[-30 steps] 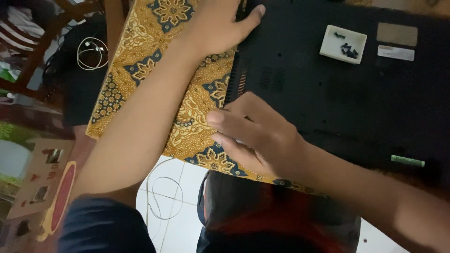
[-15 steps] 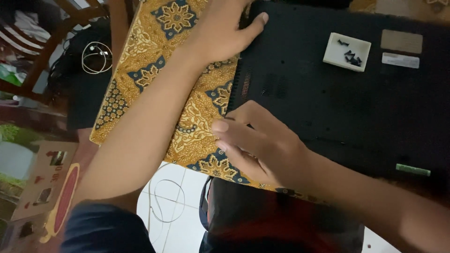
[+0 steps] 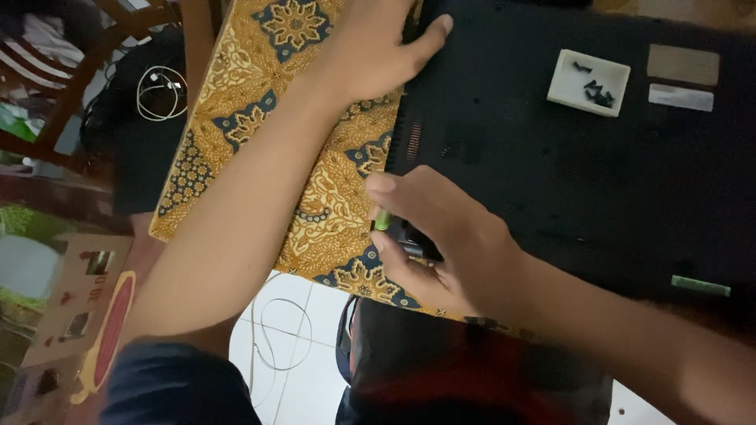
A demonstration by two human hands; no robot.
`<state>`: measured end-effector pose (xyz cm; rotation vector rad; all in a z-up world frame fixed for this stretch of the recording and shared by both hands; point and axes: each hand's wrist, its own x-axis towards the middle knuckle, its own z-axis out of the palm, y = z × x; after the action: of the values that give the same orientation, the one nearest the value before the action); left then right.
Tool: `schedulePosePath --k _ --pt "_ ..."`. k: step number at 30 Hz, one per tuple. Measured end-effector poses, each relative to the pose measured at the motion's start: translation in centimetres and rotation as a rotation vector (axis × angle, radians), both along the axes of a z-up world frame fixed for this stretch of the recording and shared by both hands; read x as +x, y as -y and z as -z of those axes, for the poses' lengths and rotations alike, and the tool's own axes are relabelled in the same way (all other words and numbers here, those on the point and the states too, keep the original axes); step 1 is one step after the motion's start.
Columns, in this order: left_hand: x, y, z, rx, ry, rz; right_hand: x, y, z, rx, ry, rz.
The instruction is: The person is unscrewing the bottom case of a laptop, prying it open with a tool, and then opening the laptop to access internal components.
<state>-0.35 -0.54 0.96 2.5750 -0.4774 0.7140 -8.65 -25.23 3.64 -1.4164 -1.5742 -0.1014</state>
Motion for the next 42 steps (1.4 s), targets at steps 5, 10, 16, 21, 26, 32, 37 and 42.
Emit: schedulePosePath --k 5,10,16,21,26,32,37,42 --pt "0.2 0.0 -0.5 -0.007 0.067 0.039 0.3 0.1 0.8 0.021 -0.01 -0.042" --pt "0.1 -0.1 -0.8 -0.015 0.136 0.114 0.5 0.2 0.4 -0.031 0.027 -0.056" --pt "-0.1 -0.2 -0.4 0.004 0.1 0.063 -0.1 0.5 1.1 0.006 -0.025 -0.045" --pt "0.2 -0.4 0.4 0.03 0.122 0.037 0.3 0.8 0.8 -0.036 0.002 -0.101" --pt "0.3 -0.3 0.6 0.026 0.081 -0.019 0.2 -0.1 0.6 0.006 -0.067 -0.099" --pt "0.6 -0.1 -0.4 0.021 0.165 0.057 0.4 -0.6 1.3 0.079 -0.068 -0.062" --pt "0.6 0.1 -0.7 0.034 0.043 -0.004 0.2 -0.9 0.6 0.115 -0.082 -0.017" --pt "-0.4 0.7 -1.5 -0.059 -0.076 -0.014 0.2 -0.7 0.5 0.112 -0.023 -0.095"
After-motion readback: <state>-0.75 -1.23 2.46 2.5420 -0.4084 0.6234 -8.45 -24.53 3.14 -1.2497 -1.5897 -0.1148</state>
